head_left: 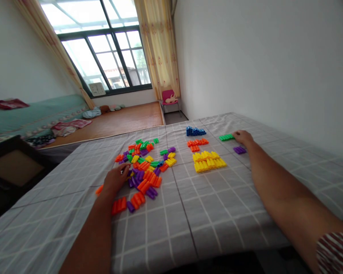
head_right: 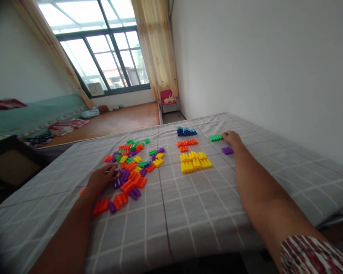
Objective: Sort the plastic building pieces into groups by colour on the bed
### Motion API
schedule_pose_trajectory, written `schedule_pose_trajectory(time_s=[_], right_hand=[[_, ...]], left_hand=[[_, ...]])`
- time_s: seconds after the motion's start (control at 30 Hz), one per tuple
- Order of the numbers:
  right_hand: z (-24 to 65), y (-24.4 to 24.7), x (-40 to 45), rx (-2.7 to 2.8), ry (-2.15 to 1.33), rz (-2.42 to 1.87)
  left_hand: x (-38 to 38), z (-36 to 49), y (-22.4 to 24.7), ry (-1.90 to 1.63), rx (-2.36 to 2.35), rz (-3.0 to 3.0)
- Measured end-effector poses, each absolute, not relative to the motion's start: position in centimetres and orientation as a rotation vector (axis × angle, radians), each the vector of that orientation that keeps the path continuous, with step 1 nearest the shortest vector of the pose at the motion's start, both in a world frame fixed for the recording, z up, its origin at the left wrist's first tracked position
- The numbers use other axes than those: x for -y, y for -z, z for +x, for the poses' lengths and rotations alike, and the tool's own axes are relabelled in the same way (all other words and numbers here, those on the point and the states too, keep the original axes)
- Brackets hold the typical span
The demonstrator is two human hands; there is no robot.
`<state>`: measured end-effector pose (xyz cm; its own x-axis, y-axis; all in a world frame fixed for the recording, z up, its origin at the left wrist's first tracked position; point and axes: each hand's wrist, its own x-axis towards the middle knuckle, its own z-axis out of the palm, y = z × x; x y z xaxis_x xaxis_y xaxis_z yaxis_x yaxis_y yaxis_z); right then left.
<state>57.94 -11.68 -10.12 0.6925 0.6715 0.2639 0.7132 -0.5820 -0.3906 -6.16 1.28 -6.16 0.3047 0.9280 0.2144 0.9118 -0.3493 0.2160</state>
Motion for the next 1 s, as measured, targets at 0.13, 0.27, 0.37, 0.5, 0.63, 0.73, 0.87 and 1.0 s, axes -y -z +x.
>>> schedule_pose_trajectory(time_s=[0.13, 0.27, 0.37, 0.5, 0.63, 0.73, 0.87, 1.0], right_hand=[[57.2, 10.3, 12.3, 1.113, 0.119, -2.399], [57.4, 10.7, 12.0, 1.1, 0.16, -2.398], [57.5, 10.9, 11.4, 1.021, 0.25, -2.381], [56.4, 10.7, 10.7, 1.057, 0.315, -2.29], [54.5, 10.0, 10.3, 1.239, 0.495, -2.153], [52.9, 8.9, 10.0, 1.311, 0.555, -2.068], [48.7, 6.1, 8.7, 1.297, 0.591, -1.871], [39.7, 2.7, 6.3, 1.661, 0.319, -1.669]], left_hand=[[-1.0, -6.1, 6.0, -0.465, -1.781, 2.504], [-0.5, -6.1, 5.7, -0.562, -1.726, 2.476], [0.2, -5.7, 5.6, -0.67, -1.5, 2.432], [0.9, -5.0, 5.6, -0.621, -1.149, 2.502], [0.4, -5.5, 5.9, -0.563, -1.144, 2.56], [-0.4, -6.5, 6.3, -0.509, -1.39, 2.569], [-0.9, -7.3, 6.5, -0.471, -1.66, 2.532], [-0.6, -6.8, 6.1, -0.425, -1.772, 2.467]])
